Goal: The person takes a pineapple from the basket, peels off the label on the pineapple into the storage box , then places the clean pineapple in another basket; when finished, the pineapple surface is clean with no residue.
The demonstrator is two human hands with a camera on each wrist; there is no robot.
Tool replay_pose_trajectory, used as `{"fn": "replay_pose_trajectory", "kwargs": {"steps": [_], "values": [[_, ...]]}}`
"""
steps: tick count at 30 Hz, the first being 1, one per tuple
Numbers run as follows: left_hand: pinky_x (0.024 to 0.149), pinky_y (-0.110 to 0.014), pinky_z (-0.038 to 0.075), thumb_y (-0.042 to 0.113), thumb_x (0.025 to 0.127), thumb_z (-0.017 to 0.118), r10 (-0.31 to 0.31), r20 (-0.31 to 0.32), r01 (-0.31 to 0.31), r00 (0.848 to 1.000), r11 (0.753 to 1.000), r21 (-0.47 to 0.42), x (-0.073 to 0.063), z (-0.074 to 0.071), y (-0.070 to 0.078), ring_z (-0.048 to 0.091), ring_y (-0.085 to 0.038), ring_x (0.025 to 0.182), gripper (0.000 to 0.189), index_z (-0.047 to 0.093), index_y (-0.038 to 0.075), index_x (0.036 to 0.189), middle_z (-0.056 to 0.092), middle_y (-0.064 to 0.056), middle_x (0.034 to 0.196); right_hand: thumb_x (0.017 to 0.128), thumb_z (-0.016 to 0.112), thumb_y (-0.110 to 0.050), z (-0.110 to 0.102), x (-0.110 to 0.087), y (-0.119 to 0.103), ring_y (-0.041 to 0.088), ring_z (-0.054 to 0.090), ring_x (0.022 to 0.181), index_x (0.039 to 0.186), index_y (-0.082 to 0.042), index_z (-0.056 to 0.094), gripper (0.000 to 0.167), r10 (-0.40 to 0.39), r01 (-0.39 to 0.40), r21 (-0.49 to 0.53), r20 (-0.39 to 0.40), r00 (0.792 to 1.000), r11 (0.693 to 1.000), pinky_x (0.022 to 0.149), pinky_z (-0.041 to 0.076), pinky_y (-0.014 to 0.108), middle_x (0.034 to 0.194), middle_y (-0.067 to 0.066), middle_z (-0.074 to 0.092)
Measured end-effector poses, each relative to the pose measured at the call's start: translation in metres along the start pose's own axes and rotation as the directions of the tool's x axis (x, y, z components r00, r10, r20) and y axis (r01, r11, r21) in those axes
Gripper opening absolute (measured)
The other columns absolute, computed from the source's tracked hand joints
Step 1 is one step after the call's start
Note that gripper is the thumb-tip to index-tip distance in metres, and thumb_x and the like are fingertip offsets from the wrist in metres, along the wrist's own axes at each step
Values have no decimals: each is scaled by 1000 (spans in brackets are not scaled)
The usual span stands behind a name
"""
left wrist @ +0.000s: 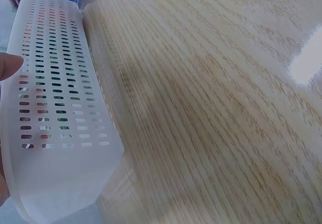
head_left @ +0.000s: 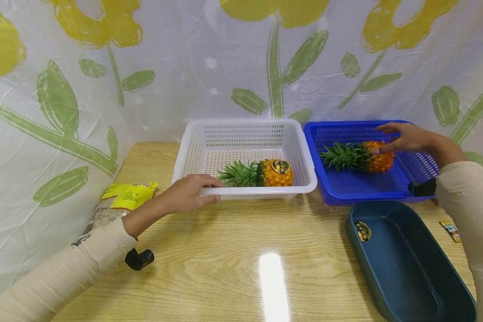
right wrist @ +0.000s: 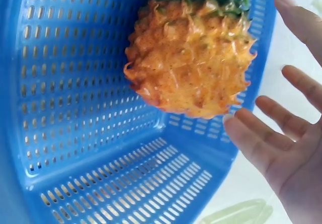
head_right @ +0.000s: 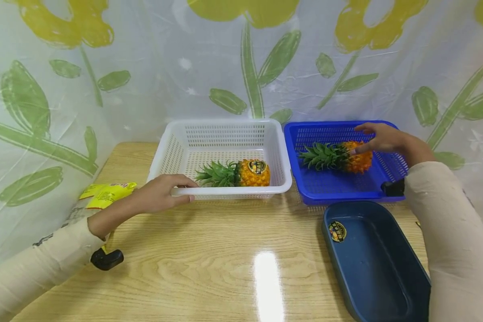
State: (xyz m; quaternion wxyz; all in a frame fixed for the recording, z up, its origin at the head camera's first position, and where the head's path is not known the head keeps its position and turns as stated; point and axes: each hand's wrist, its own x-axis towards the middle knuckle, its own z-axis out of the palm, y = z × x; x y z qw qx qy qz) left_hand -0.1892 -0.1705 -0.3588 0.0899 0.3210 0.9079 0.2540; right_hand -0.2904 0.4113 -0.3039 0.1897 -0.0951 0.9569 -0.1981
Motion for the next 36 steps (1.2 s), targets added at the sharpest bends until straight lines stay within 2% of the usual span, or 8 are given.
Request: {"fn": "replay_pose_trajectory", "kwargs": {"steps": [12,17,21,26,30,33,36], "values": [[78,-37,51,30,94,71,-12,-15,12,1000,1000,15,-1,-1,2,65,-13,91,28,73,18,119,72,3,107,91,74,-37,-4,-12,-33,56,35,137,158,-6,28,87,-81,82,6,-32,996,997,102,36,71,158,30,28],[88,-42,52,31,95,70,-17,-4,17,1000,1000,-6,-4,-2,2,65,-17,101,31,71,16,122,71,1,114,90,75,-36,-2,-19,-53,54,32,140,157,-10,32,84,-134,134,-9,-36,990,991,102,34,71,159,25,32],[96,-48,50,33,95,70,-42,-19,41,999,999,-28,-9,-3,1,62,-24,112,38,66,14,128,67,-2,124,90,76,-33,0,-23,-70,52,36,139,156,-9,35,81,-189,189,3,-38,981,982,102,36,70,157,24,36],[104,-58,43,36,94,70,-75,-89,70,993,996,-58,-15,-2,0,51,-34,128,46,62,14,134,57,-10,137,90,77,-31,3,-25,-89,48,38,140,155,-10,36,79,-228,229,36,-28,973,973,104,35,69,158,20,36],[107,-61,38,37,94,70,-92,-158,81,983,994,-73,-22,0,-1,43,-35,135,49,59,17,137,49,-11,143,90,77,-31,5,-26,-100,43,44,139,154,-14,39,77,-237,239,59,-31,971,969,104,41,62,158,15,38],[107,-61,38,36,94,70,-94,-234,80,968,994,-71,-29,1,-1,41,-36,136,50,58,16,138,47,-10,145,89,78,-29,8,-24,-109,40,48,136,153,-14,41,75,-248,250,67,-38,968,966,102,46,57,157,12,40],[107,-62,37,34,94,70,-102,-315,83,943,994,-72,-33,0,-4,38,-38,137,48,59,15,137,46,-10,146,89,79,-26,11,-23,-120,40,51,134,152,-13,42,74,-278,280,78,-32,960,957,100,49,55,156,12,41]]}}
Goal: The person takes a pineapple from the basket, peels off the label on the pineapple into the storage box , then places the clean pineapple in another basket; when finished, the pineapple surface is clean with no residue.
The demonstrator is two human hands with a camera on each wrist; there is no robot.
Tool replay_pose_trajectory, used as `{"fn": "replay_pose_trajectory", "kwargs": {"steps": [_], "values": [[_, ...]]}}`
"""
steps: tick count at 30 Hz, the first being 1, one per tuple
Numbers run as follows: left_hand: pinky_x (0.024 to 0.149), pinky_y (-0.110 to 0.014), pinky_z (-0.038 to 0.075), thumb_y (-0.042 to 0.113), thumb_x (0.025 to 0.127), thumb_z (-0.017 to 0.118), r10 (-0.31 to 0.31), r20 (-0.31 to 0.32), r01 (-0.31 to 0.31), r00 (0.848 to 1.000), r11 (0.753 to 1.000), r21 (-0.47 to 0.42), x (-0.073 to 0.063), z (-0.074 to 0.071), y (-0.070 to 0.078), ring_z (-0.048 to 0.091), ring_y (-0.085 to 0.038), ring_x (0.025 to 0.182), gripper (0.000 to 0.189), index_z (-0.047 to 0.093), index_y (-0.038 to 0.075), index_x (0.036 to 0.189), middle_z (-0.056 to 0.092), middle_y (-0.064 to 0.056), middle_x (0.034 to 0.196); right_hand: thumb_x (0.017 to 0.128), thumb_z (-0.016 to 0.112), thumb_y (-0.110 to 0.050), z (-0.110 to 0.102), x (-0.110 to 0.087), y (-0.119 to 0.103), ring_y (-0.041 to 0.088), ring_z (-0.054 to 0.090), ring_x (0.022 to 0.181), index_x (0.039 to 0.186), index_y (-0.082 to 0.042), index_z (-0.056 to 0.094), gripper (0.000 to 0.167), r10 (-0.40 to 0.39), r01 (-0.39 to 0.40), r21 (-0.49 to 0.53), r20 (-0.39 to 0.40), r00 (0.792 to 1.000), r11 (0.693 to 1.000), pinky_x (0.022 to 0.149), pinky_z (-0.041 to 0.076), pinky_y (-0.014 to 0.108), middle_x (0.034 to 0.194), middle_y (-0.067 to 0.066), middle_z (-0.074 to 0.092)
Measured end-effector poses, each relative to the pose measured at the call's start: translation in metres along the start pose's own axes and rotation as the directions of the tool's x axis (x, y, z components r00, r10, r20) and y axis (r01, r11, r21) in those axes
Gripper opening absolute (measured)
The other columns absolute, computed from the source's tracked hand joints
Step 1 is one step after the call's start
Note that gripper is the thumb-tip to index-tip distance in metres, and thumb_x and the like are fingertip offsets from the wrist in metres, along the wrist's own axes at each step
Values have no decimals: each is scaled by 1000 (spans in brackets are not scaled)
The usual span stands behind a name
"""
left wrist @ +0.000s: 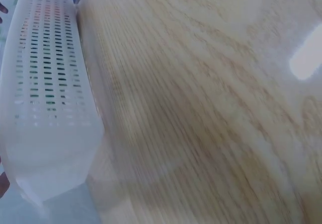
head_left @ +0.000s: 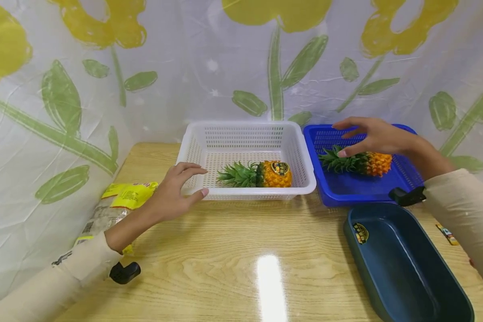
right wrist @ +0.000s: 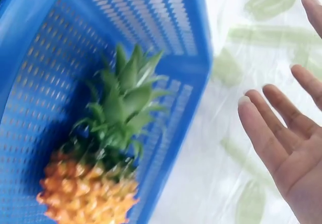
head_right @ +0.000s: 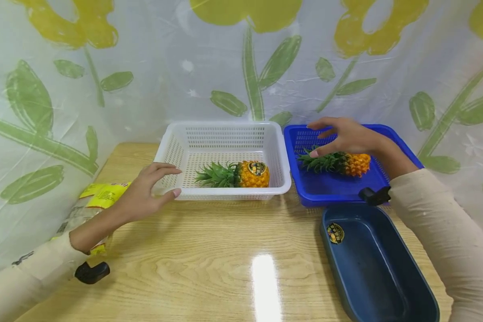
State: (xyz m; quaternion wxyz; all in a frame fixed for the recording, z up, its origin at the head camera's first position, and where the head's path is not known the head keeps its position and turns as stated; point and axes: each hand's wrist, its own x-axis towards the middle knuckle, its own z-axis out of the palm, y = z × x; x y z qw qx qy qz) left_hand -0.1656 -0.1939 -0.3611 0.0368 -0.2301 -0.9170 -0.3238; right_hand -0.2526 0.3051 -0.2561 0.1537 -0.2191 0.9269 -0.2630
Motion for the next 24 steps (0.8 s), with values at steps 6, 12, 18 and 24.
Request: {"fn": "replay_pose_trajectory", "kwargs": {"steps": [6,12,18,24], "values": [[106,-69,30,36,95,68,-55,-98,56,994,998,4,-1,-4,-9,28,-44,143,51,57,16,140,38,-15,153,86,82,-28,10,10,-21,38,52,133,150,-15,46,75,-49,49,10,31,998,999,98,51,56,154,9,45],[104,-73,30,49,95,64,-169,-74,169,983,986,-4,-2,-6,-18,21,-45,146,65,46,19,150,19,-18,162,82,84,-36,20,24,-42,35,47,138,149,-22,47,78,-35,32,35,90,995,999,99,50,57,154,5,43],[104,-75,31,59,94,60,-282,-7,281,959,959,-46,-3,-4,-25,22,-49,147,85,24,20,161,1,-22,164,82,84,-36,25,39,-57,36,46,138,151,-19,44,81,-53,56,-12,160,986,998,98,51,55,156,8,39],[103,-76,32,61,95,56,-323,62,327,944,943,-60,-1,-2,-34,29,-58,140,92,10,20,163,1,-28,162,86,81,-36,32,58,-62,35,44,140,153,-18,42,80,-88,98,-28,246,965,995,100,51,52,158,8,37]]}}
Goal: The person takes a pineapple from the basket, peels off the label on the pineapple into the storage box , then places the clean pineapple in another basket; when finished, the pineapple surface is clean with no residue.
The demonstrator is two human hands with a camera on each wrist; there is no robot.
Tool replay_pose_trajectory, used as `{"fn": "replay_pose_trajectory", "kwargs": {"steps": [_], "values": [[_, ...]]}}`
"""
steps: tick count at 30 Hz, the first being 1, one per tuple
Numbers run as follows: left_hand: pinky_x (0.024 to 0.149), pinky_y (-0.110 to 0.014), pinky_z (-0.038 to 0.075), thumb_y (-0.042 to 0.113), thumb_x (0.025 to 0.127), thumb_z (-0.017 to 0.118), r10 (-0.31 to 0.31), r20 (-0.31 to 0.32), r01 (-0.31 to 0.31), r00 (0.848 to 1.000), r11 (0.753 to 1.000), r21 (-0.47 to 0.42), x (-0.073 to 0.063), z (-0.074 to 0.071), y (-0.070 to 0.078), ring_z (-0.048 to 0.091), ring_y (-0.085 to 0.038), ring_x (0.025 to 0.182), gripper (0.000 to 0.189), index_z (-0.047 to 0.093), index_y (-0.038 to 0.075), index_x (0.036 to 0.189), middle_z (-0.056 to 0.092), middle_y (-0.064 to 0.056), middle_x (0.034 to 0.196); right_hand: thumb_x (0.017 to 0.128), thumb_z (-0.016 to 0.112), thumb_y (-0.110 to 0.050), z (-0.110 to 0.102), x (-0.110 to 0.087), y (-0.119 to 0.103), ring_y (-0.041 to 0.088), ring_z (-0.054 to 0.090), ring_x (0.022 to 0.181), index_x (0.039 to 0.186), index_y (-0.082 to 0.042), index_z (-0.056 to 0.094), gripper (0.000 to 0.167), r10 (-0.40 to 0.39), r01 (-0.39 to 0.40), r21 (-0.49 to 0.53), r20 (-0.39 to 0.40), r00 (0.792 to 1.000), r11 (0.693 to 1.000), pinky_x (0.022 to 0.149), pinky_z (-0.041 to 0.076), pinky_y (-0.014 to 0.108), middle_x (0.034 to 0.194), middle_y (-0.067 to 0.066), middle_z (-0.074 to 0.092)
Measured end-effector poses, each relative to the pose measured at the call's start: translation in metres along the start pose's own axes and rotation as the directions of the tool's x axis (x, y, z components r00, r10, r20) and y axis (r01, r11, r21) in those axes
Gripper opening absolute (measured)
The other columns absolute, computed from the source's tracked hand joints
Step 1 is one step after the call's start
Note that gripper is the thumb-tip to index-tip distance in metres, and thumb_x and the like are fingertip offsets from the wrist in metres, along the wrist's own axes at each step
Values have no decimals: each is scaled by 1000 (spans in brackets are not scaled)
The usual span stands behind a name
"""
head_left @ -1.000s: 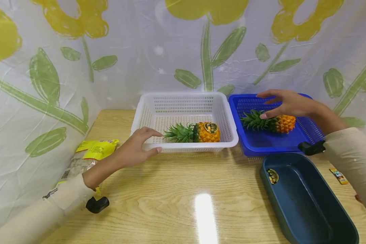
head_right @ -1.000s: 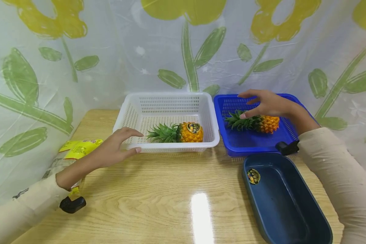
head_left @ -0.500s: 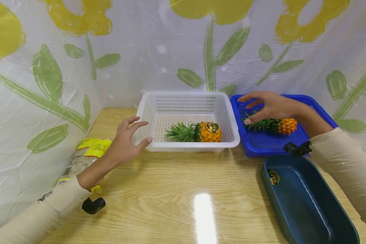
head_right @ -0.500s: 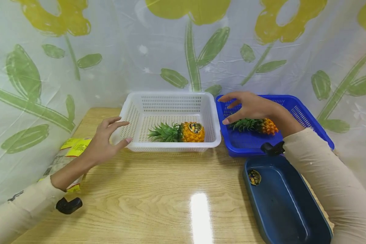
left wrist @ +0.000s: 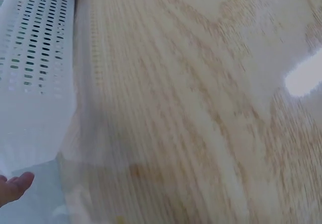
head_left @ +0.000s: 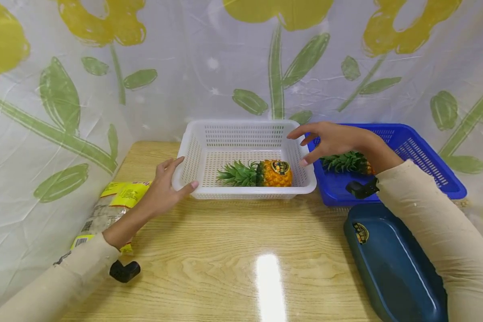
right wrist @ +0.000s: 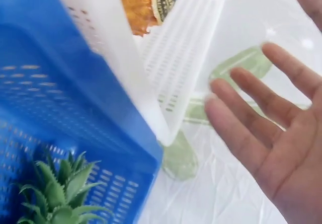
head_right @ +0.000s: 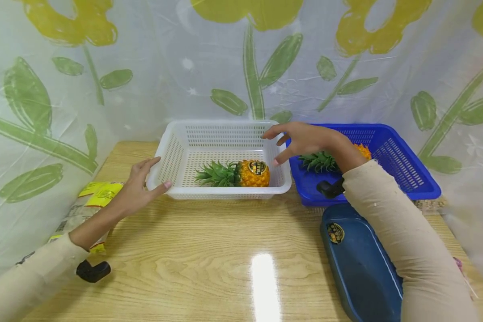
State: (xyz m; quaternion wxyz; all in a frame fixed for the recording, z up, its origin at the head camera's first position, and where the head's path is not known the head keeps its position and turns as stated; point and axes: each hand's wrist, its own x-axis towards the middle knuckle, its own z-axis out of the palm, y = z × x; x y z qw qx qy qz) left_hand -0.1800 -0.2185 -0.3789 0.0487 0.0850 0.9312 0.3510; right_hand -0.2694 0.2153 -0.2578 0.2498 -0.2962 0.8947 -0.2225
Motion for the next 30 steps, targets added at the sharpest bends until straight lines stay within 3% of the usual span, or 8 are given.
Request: {"fn": "replay_pose_trajectory", "kwargs": {"steps": [9,15,19,30], "values": [[109,-71,30,53,97,58,30,49,-24,998,993,-118,9,6,-10,32,-50,142,93,1,18,163,15,-28,160,89,77,-32,3,33,8,42,41,141,155,-14,37,79,2,-5,18,140,990,1000,104,47,55,160,15,34],[110,-64,36,38,97,65,83,91,-53,992,956,-288,11,7,-15,45,-45,137,96,-3,21,162,27,-25,158,87,78,-39,8,48,12,39,41,142,155,-19,39,80,35,-42,39,158,987,998,106,44,55,160,12,35],[107,-60,40,34,96,69,85,108,-42,991,937,-347,12,6,-16,47,-43,135,98,-3,23,162,30,-24,157,86,79,-42,10,57,12,38,39,143,155,-21,39,82,60,-69,45,175,983,997,109,41,56,160,9,35],[107,-57,40,31,94,72,64,115,-14,991,921,-389,13,6,-16,44,-43,136,101,-2,22,162,28,-25,158,88,77,-40,16,72,11,42,34,146,156,-18,37,82,61,-72,34,244,968,997,112,37,58,162,13,31]]}}
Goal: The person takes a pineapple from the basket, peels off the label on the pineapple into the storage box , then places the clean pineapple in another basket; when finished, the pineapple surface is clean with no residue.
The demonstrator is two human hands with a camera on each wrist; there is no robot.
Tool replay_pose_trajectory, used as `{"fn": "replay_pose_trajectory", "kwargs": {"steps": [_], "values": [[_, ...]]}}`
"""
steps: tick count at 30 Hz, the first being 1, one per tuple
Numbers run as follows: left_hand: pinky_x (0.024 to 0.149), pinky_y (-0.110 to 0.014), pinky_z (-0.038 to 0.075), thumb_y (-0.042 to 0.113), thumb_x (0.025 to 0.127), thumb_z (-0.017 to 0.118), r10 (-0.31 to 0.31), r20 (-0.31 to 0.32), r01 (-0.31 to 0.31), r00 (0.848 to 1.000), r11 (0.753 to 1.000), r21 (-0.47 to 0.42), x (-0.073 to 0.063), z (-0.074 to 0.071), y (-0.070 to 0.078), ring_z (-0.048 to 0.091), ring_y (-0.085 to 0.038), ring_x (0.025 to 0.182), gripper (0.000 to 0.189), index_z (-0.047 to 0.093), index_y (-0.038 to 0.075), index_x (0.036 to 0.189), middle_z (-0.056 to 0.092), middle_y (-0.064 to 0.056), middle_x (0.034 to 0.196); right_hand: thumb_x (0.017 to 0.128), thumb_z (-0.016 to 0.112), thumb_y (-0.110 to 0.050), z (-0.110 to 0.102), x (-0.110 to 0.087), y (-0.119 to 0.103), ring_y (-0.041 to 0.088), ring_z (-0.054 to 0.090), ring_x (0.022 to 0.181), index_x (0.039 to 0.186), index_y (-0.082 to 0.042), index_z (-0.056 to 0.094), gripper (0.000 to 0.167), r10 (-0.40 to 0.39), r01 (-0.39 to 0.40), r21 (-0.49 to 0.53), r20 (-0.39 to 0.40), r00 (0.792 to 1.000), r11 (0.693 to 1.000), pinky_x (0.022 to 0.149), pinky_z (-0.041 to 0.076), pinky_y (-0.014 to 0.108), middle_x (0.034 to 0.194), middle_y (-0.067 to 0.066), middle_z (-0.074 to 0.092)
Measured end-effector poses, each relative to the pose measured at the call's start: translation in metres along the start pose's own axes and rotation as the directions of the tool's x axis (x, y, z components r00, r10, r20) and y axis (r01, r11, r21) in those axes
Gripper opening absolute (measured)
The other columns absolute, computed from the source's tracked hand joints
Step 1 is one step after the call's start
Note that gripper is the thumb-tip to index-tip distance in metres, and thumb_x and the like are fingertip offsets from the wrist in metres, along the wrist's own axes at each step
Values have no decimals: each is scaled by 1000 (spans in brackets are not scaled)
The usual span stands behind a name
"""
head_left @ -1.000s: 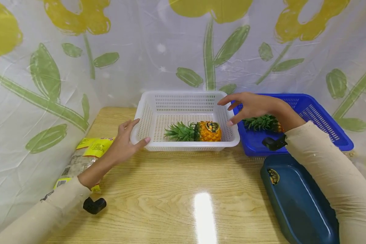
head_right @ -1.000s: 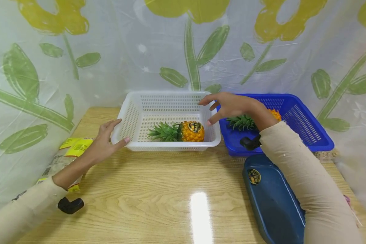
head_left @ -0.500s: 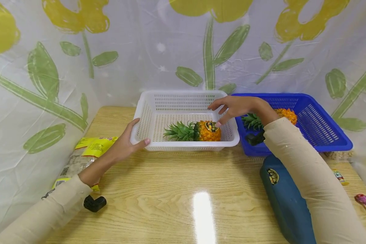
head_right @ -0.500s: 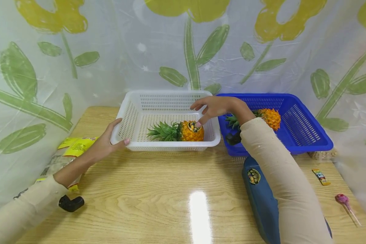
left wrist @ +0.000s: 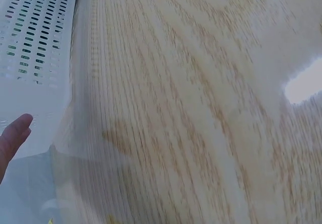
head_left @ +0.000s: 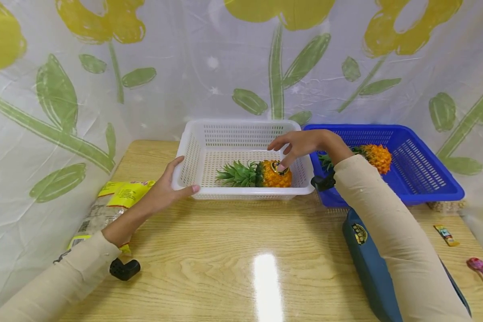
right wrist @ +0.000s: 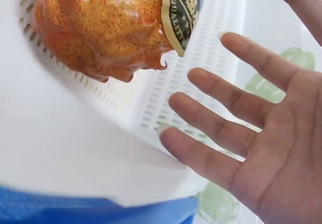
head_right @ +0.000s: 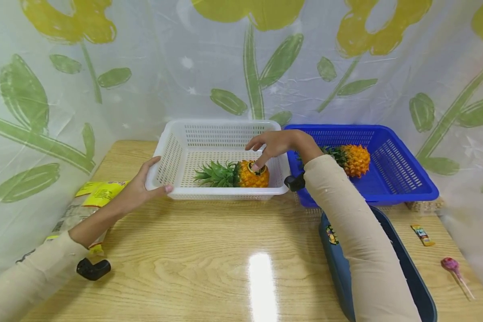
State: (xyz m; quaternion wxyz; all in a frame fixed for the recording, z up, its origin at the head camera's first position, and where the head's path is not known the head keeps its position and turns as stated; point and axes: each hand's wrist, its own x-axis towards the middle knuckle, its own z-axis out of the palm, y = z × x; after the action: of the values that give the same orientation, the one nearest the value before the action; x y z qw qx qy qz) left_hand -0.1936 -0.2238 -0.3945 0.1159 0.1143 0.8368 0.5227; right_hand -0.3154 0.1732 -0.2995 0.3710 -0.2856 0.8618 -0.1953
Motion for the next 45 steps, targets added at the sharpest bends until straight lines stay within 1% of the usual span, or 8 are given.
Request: {"fn": "replay_pose_trajectory", "kwargs": {"steps": [6,12,17,24,31,34,42,45], "values": [[107,-56,39,31,93,72,-6,-5,6,1000,1000,6,-1,-1,1,45,-43,135,101,-1,22,161,29,-25,157,88,77,-40,3,8,-5,38,36,145,156,-17,36,82,18,-18,2,58,998,1000,109,42,56,161,16,32],[109,-62,38,37,92,73,-34,-6,34,999,998,46,-5,-4,4,43,-44,137,104,-4,23,162,26,-25,159,88,77,-44,4,16,-12,37,38,144,157,-19,33,86,72,-70,-21,112,991,997,106,44,60,162,16,30],[109,-63,38,32,91,76,-21,14,20,1000,999,35,-6,-4,4,45,-45,137,109,-6,22,161,29,-25,158,86,78,-44,6,21,-16,38,35,146,159,-20,30,90,102,-100,-16,151,983,995,106,43,61,163,16,27],[107,-60,39,29,89,78,-11,27,10,1000,999,30,-4,-4,4,47,-43,135,111,-7,21,161,32,-24,157,85,79,-44,7,25,-18,38,39,144,160,-22,27,94,138,-136,-23,183,973,990,105,46,57,165,17,23],[107,-59,40,29,89,78,-10,32,9,999,1000,22,-4,-3,5,47,-42,135,111,-6,21,161,32,-24,157,84,81,-42,9,30,-19,36,43,141,161,-23,24,97,147,-138,-62,191,971,989,100,51,53,164,18,25],[106,-58,40,30,89,78,-11,34,10,999,1000,25,-3,-3,6,47,-42,136,112,-6,21,161,31,-24,157,83,82,-40,10,31,-20,34,42,142,161,-23,22,100,151,-140,-71,199,968,988,98,53,50,164,17,24],[104,-54,43,29,88,79,1,36,-1,999,1000,12,-1,-2,7,49,-42,134,111,-5,20,161,34,-24,155,84,83,-28,10,34,-24,37,39,144,162,-20,18,102,182,-178,-39,251,951,983,100,52,50,166,19,19],[105,-54,42,29,89,78,-1,40,1,999,1000,8,-2,-3,7,48,-41,134,111,-5,20,161,34,-24,155,84,83,-27,10,35,-25,36,37,146,162,-20,19,101,177,-172,-39,254,951,984,99,52,50,166,19,19]]}}
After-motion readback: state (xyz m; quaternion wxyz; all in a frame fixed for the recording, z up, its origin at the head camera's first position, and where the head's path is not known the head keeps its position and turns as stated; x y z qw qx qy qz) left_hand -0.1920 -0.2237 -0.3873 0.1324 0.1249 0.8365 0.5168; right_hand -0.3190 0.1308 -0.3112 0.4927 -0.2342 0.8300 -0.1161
